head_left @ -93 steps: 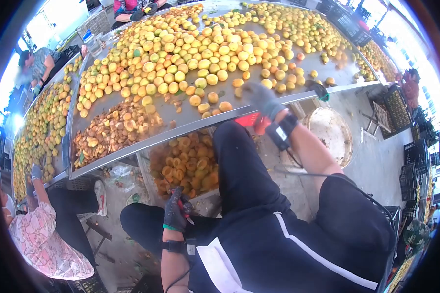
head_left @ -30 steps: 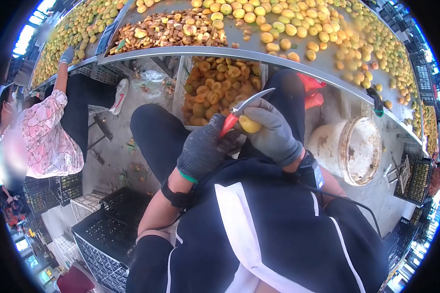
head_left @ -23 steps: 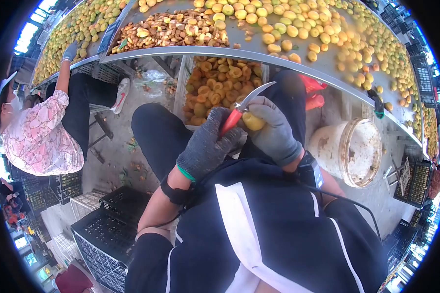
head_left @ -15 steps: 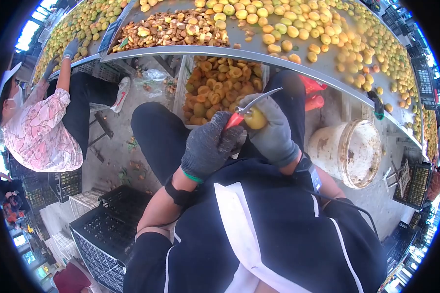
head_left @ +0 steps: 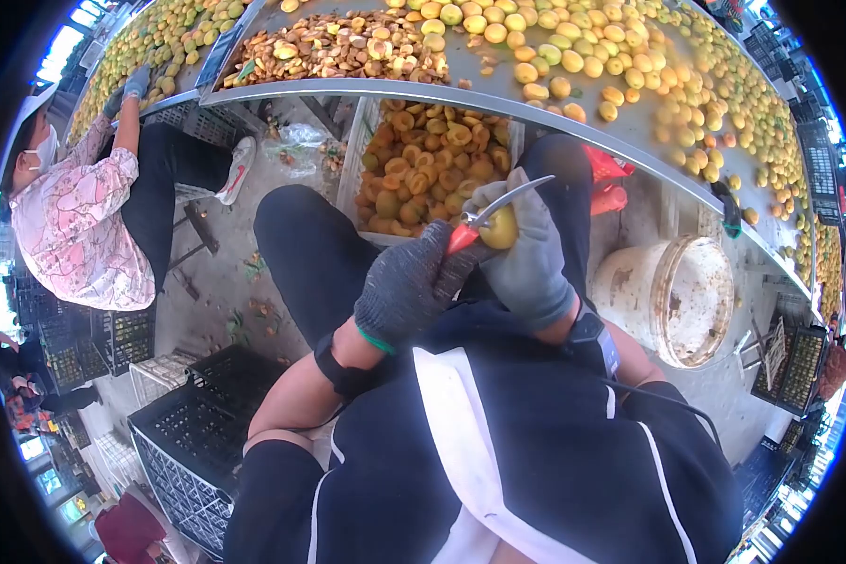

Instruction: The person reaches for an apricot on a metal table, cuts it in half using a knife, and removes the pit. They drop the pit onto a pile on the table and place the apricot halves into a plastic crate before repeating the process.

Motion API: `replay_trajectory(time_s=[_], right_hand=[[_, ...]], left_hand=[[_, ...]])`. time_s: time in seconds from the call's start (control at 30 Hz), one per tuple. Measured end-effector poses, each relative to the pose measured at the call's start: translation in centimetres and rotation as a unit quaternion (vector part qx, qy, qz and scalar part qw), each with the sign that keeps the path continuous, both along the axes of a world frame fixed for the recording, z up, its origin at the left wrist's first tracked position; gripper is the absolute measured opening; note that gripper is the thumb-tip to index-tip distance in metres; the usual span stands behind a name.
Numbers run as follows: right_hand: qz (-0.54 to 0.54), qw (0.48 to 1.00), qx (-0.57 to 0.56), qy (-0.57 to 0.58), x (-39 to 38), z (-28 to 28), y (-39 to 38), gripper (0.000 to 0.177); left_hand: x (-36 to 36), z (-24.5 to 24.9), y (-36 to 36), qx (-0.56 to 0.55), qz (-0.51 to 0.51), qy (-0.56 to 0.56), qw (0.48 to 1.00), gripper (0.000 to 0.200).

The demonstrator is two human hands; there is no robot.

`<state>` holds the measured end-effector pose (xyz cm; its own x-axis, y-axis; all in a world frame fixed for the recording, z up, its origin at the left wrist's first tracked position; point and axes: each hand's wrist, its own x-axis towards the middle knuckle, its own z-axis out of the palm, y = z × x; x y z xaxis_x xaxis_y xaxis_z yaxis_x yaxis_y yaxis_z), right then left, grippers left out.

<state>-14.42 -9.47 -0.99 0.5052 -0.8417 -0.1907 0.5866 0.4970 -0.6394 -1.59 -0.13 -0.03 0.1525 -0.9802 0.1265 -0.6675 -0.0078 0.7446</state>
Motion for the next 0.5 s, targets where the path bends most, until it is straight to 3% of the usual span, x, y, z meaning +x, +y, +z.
replay_trajectory(time_s=[0.2,0.27,0.3,0.37,0.5], right_hand=[[-0.021,1.0,0.006,-0.002,0.0,0.0,0.6,0.033],[-0.017,0.995,-0.092,0.014,-0.3,-0.4,0.6,0.033],[-0.015,0.996,-0.092,0.015,-0.4,-0.3,0.6,0.033],[0.015,0.979,-0.198,0.041,-0.4,0.2,0.7,0.032],[0.027,0.979,-0.144,0.143,0.0,1.9,1.2,0.032]], left_hand=[[-0.4,-0.9,0.2,-0.028,-0.004,-0.026,0.999,0.034],[-0.4,-1.3,0.2,-0.024,-0.008,-0.015,1.0,0.035],[-0.3,-1.4,0.2,-0.011,-0.022,0.036,0.999,0.033],[-0.3,-2.1,0.4,0.002,-0.035,0.086,0.996,0.032],[0.0,-3.2,-0.2,-0.038,-0.006,0.014,0.999,0.029]])
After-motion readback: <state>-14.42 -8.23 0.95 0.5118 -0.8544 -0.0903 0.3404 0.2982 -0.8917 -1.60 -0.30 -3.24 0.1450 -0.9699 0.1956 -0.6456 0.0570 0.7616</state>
